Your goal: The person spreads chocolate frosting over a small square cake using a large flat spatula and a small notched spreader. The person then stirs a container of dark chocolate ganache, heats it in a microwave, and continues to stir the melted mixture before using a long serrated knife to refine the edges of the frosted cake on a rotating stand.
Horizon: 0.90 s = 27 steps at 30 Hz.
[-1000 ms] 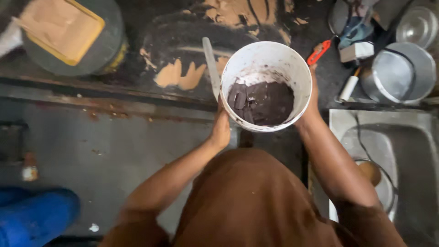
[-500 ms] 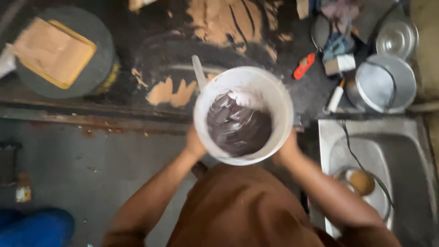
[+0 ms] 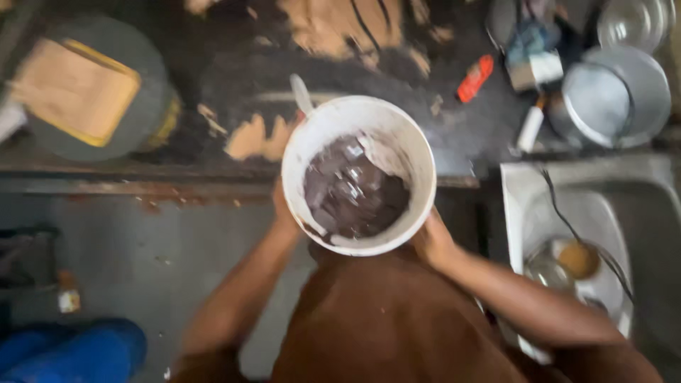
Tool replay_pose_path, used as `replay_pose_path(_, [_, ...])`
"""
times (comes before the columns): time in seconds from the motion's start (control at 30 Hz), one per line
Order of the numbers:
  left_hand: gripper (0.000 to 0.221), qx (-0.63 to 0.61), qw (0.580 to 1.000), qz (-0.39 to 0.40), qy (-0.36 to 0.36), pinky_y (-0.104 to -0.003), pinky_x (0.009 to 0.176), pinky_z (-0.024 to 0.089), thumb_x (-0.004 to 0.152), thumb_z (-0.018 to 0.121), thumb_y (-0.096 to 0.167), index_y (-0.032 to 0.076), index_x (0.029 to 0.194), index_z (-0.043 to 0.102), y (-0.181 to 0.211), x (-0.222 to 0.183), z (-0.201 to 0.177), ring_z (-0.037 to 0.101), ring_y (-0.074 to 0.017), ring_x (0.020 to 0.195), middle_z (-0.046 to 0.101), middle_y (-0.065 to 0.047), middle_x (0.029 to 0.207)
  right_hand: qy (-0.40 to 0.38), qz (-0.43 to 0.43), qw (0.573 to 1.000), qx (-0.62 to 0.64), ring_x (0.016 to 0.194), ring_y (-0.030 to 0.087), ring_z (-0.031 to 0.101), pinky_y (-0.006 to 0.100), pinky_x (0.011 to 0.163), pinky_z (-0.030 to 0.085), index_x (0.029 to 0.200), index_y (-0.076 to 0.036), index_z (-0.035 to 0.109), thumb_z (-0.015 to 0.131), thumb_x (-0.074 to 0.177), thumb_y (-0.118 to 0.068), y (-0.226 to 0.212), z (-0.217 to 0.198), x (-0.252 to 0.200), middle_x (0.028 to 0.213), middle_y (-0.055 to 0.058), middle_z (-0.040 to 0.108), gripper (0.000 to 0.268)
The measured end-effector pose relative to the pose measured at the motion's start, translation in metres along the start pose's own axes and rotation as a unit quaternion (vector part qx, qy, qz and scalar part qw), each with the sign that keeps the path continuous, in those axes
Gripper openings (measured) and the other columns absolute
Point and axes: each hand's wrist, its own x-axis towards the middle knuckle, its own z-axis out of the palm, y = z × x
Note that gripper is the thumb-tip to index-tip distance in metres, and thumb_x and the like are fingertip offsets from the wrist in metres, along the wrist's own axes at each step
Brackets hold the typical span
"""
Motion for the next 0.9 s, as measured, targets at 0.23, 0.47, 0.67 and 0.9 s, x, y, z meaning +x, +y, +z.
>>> replay_pose_path(0.23, [0.049, -0.207, 0.965, -0.12, 0.107, -0.044, 0.118, 0.039, 0.115, 0.039, 0.024, -0.01, 0.149, 0.047, -0.041, 0.026, -0.033, 0.052, -0.032, 0.133, 0.055, -0.022, 0.146, 0.023, 0.023, 0.996, 0.087, 0.142, 0.03, 0.046, 0.045, 0.123, 0.031, 0.152, 0.0, 0.042, 0.033, 0.107, -0.051, -0.015, 0.005, 0.006, 0.154, 0.016, 0.047, 0.069])
replay_pose_path(0.47, [0.058, 0.281, 0.957, 0.066, 0.007, -0.036, 0.116, 0.045, 0.109, 0.047, 0.043, 0.0, 0.148, 0.049, -0.018, 0.012, -0.018, 0.06, -0.0244, 0.133, 0.062, -0.012, 0.145, 0.06, 0.133, 0.933, 0.328, 0.139, 0.036, 0.046, 0.05, 0.121, 0.032, 0.152, 0.001, 0.043, 0.032, 0.103, -0.068, -0.05, -0.012, 0.053, 0.151, 0.021, 0.049, 0.086])
replay_pose_path(0.67, [0.07, -0.189, 0.977, -0.097, -0.006, -0.048, 0.121, 0.03, 0.112, 0.023, 0.052, -0.001, 0.154, 0.04, -0.002, 0.04, -0.016, 0.043, -0.0309, 0.143, 0.047, -0.018, 0.155, 0.002, -0.018, 0.998, 0.063, 0.162, 0.024, 0.016, 0.043, 0.132, 0.014, 0.164, -0.01, 0.012, 0.04, 0.096, -0.077, -0.04, 0.019, 0.005, 0.173, 0.008, 0.017, 0.099])
replay_pose_path(0.9, [0.076, -0.362, 0.928, -0.064, -0.063, -0.049, 0.127, 0.029, 0.107, 0.044, 0.051, -0.003, 0.16, 0.031, 0.039, 0.047, 0.007, 0.04, -0.0337, 0.149, 0.041, -0.02, 0.161, -0.065, 0.032, 0.984, 0.165, 0.152, 0.03, 0.037, 0.049, 0.127, 0.03, 0.162, -0.005, 0.02, 0.053, 0.1, -0.057, -0.033, -0.016, 0.029, 0.164, 0.015, 0.036, 0.087])
